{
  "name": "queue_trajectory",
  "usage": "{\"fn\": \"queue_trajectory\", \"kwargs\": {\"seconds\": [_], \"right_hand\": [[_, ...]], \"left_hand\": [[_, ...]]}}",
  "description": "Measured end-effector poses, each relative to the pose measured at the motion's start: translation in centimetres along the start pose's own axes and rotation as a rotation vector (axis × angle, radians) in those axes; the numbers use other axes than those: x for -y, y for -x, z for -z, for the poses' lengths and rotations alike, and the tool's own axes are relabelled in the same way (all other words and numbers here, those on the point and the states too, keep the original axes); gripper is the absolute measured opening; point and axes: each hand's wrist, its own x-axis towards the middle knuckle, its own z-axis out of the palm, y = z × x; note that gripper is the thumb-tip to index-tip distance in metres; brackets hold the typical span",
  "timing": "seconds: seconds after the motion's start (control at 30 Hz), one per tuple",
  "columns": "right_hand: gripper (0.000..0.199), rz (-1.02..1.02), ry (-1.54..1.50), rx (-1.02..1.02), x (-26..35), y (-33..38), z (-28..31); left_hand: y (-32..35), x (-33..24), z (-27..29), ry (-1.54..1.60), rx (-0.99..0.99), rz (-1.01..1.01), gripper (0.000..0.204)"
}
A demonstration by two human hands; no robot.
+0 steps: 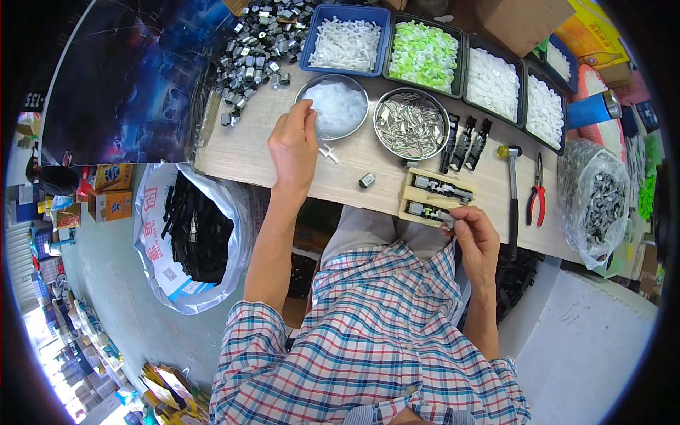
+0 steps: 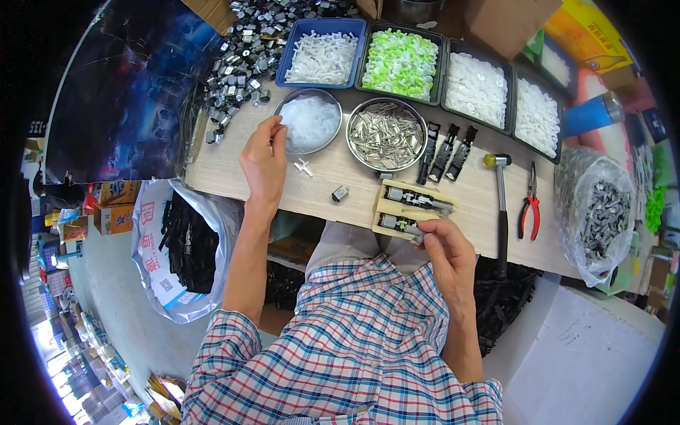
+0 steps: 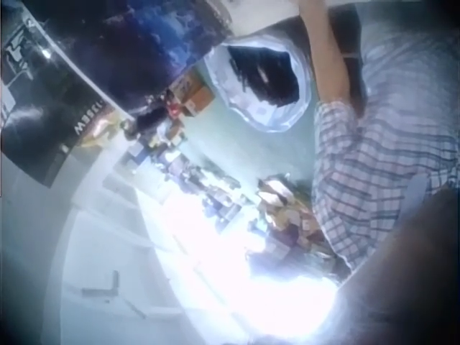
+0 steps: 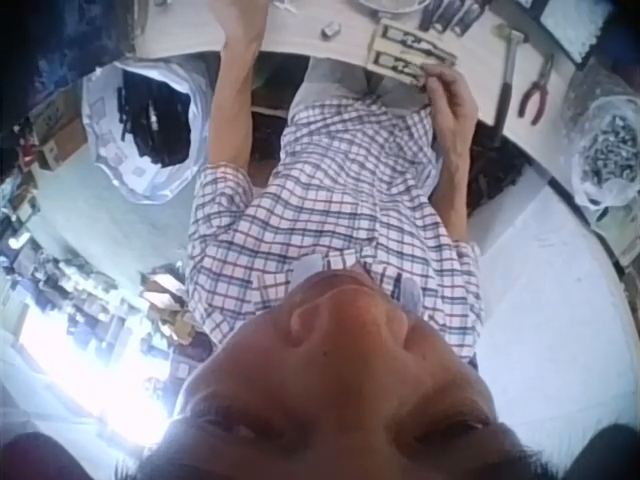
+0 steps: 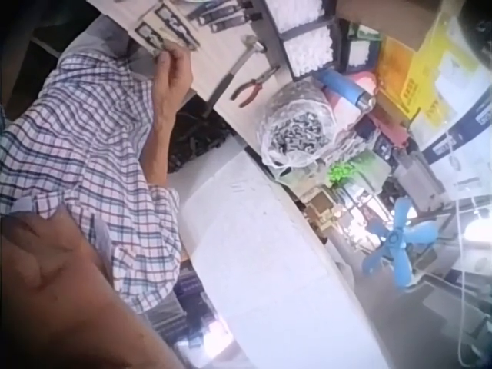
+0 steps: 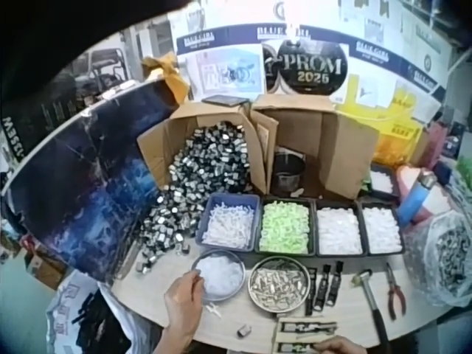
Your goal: Assembling small industrial or toy parts on a workbench using a jig and manual tools.
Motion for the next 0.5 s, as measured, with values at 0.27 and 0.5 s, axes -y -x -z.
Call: {"fn": "queue_trajectory", "kwargs": {"seconds": [0.27,0.5], "right_hand": [[0.016,-0.021,0.064,-0.019,-0.3,-0.2,0.3],[0.012,-0.007,0.025,-0.121,-0.4,-1.8,-2.7]], "left_hand": [[0.8,-2.0,0.8,0.300,-0.019,0.406,0.014],[4.8,-7.4,1.1,1.011,0.222,0.875,0.024]]}}
